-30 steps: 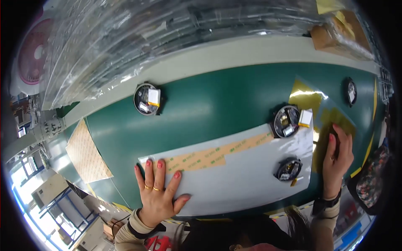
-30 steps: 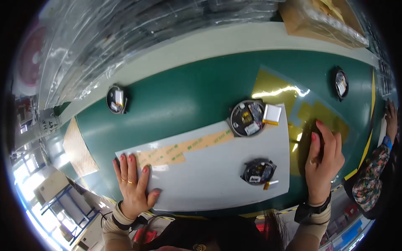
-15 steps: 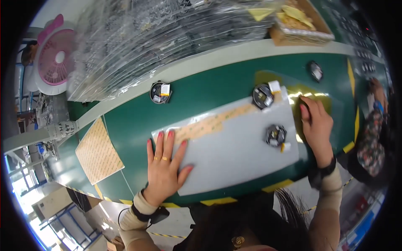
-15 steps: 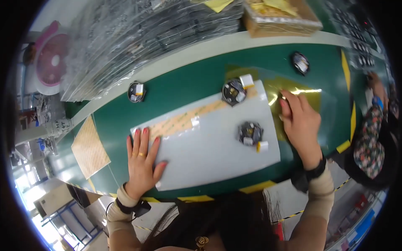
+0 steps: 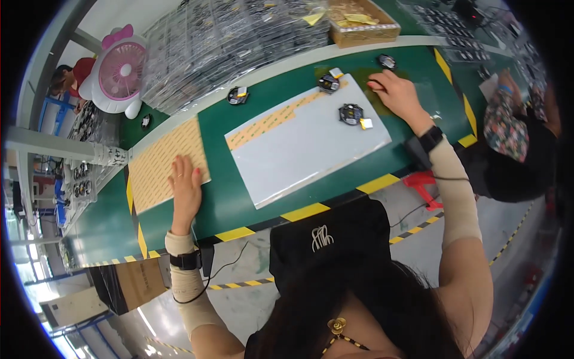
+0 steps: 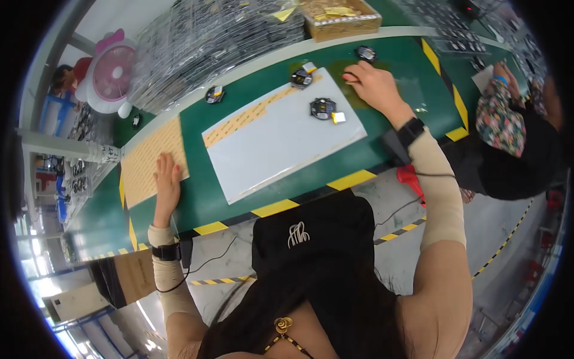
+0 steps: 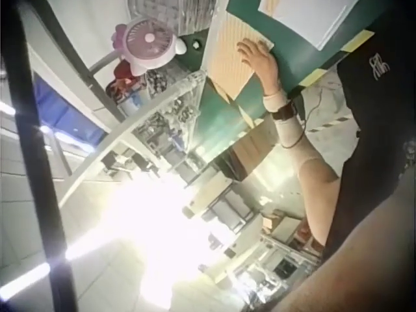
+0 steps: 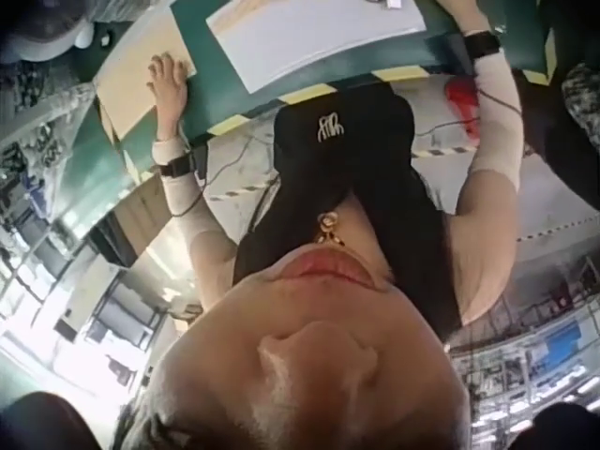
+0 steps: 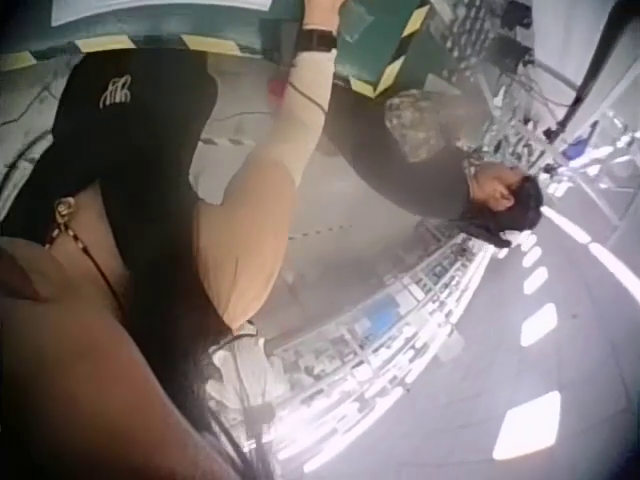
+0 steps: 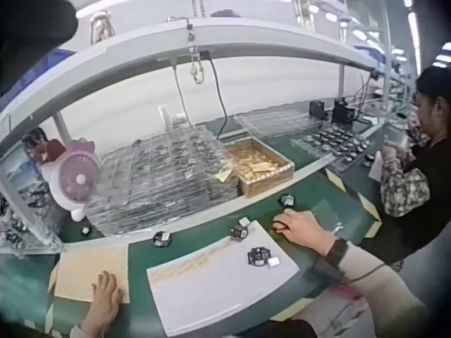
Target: Assembling, marking, and inspecting small electronic components at a factory workbench.
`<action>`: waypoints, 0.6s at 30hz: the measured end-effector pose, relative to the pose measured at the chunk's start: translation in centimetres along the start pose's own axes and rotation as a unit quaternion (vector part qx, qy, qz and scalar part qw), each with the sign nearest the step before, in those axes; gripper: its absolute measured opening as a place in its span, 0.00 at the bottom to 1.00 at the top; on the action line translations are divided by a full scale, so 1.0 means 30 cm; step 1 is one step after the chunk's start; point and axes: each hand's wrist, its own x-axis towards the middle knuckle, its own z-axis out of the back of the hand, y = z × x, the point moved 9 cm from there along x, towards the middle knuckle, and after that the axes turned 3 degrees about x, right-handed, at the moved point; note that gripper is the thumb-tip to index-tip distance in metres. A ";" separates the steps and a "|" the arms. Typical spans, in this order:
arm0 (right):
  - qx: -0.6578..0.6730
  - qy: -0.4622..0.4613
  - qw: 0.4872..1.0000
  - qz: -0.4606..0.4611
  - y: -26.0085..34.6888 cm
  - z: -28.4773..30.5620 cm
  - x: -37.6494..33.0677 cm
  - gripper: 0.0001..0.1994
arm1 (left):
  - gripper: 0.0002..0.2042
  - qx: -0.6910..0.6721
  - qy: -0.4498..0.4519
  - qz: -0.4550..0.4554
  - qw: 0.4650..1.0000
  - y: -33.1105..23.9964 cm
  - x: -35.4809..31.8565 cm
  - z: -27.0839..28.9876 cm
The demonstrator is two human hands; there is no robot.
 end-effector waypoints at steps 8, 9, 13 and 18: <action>-0.048 -0.110 0.989 -0.087 -0.131 0.077 0.080 0.09 | 0.24 0.002 -0.096 -0.155 0.983 -0.375 0.032 0.064; -0.062 -0.084 0.990 -0.100 -0.154 0.068 0.108 0.10 | 0.24 0.001 -0.103 -0.156 0.982 -0.401 0.018 0.062; -0.083 -0.029 0.990 -0.108 -0.235 0.012 0.213 0.14 | 0.23 0.072 -0.024 -0.168 0.983 -0.478 -0.013 -0.038; -0.051 0.006 0.995 -0.082 -0.229 -0.070 0.306 0.15 | 0.23 0.058 -0.086 -0.199 0.975 -0.512 0.004 -0.026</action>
